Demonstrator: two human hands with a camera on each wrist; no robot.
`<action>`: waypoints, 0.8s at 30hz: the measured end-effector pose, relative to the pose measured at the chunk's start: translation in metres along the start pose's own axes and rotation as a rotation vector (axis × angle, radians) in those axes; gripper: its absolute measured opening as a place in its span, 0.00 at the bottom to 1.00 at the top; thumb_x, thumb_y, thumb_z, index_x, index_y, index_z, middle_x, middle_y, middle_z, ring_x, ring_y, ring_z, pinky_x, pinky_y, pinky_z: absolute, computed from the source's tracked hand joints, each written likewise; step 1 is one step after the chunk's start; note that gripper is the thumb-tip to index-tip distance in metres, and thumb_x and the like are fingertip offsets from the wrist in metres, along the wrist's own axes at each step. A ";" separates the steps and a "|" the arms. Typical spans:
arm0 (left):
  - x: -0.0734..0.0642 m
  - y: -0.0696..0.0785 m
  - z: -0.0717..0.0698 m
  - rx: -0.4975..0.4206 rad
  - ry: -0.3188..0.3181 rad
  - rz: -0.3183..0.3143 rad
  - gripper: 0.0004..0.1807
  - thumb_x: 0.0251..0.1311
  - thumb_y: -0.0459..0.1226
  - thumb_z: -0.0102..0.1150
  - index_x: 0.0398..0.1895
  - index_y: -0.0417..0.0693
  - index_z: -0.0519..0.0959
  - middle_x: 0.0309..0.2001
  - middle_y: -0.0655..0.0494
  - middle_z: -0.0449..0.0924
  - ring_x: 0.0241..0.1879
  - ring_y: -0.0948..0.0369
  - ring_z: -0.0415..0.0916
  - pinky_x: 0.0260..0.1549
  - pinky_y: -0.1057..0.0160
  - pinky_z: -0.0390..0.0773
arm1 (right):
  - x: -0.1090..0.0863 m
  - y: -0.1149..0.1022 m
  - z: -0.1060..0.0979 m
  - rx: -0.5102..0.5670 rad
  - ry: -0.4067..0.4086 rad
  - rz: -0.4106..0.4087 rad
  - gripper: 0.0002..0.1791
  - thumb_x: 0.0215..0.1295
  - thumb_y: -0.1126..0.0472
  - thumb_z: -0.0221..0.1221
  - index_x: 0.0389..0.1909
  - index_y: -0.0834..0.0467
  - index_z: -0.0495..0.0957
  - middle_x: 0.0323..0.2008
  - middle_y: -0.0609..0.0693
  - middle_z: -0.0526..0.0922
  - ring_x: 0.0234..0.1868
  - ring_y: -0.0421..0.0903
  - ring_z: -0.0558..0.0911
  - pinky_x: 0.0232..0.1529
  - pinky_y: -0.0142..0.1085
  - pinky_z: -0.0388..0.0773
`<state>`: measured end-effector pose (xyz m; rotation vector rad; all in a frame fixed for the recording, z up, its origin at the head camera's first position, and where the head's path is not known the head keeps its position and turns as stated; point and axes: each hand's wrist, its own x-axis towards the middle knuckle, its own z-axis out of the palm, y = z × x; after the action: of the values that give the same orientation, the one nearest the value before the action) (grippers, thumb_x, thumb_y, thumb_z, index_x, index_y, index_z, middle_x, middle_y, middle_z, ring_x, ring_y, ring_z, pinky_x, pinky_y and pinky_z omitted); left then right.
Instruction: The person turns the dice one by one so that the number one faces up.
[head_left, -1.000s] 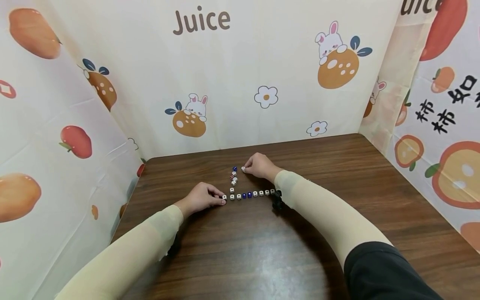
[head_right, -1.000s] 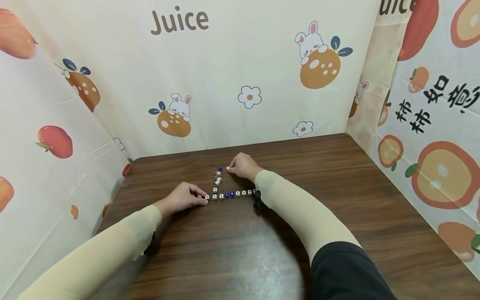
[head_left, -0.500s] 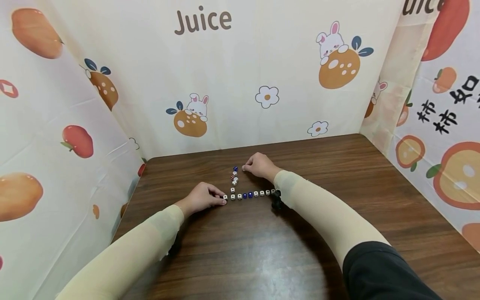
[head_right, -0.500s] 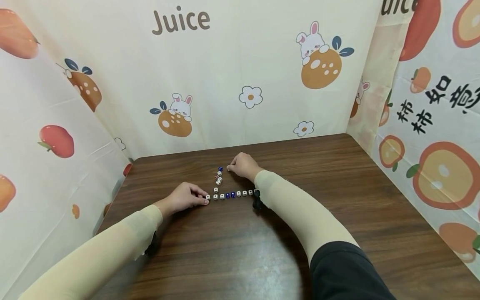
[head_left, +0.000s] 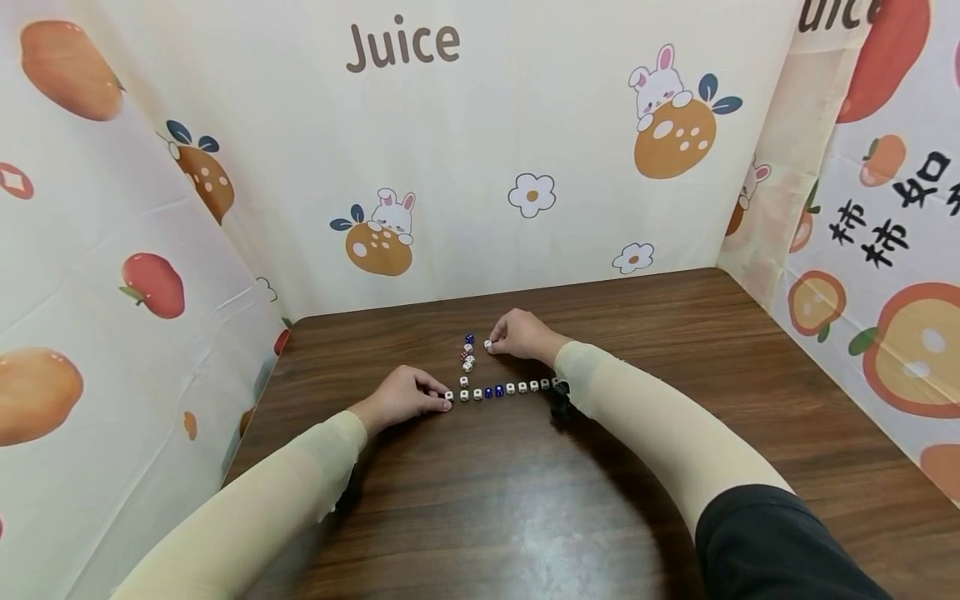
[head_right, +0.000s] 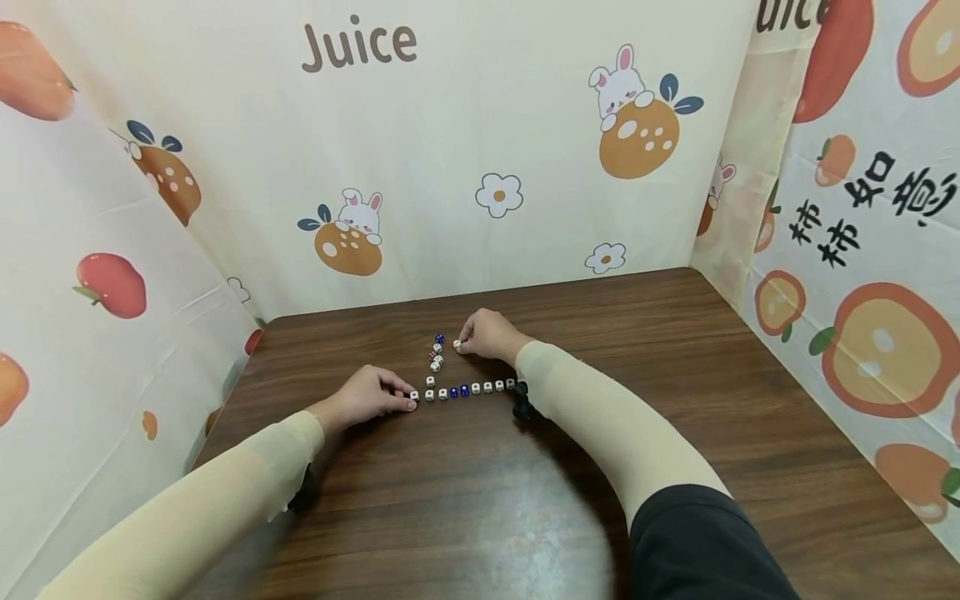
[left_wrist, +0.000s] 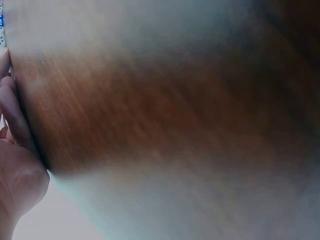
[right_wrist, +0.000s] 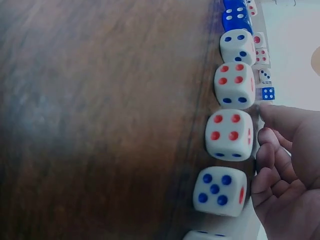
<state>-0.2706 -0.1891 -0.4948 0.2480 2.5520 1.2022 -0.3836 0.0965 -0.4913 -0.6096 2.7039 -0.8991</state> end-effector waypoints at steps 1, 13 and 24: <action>0.000 0.000 0.000 -0.001 -0.001 -0.004 0.12 0.61 0.39 0.87 0.46 0.47 0.97 0.31 0.63 0.88 0.28 0.67 0.78 0.29 0.67 0.81 | 0.000 0.000 0.000 -0.001 -0.005 0.002 0.08 0.75 0.53 0.76 0.45 0.53 0.96 0.38 0.46 0.94 0.38 0.42 0.85 0.46 0.37 0.83; -0.001 0.001 0.001 0.006 -0.003 0.001 0.12 0.62 0.39 0.87 0.46 0.46 0.97 0.31 0.62 0.88 0.28 0.67 0.78 0.29 0.66 0.81 | -0.001 -0.001 0.001 -0.008 0.011 -0.001 0.12 0.82 0.48 0.70 0.45 0.50 0.98 0.53 0.49 0.97 0.54 0.48 0.91 0.59 0.45 0.88; -0.001 0.001 0.000 0.003 -0.004 -0.004 0.12 0.62 0.40 0.87 0.45 0.47 0.97 0.30 0.64 0.88 0.28 0.67 0.78 0.29 0.67 0.81 | -0.005 -0.003 0.000 0.012 -0.037 -0.042 0.06 0.75 0.55 0.76 0.45 0.53 0.97 0.37 0.45 0.95 0.38 0.40 0.85 0.46 0.36 0.83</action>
<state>-0.2700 -0.1889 -0.4937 0.2464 2.5494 1.1955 -0.3787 0.0965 -0.4887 -0.6759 2.6606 -0.9047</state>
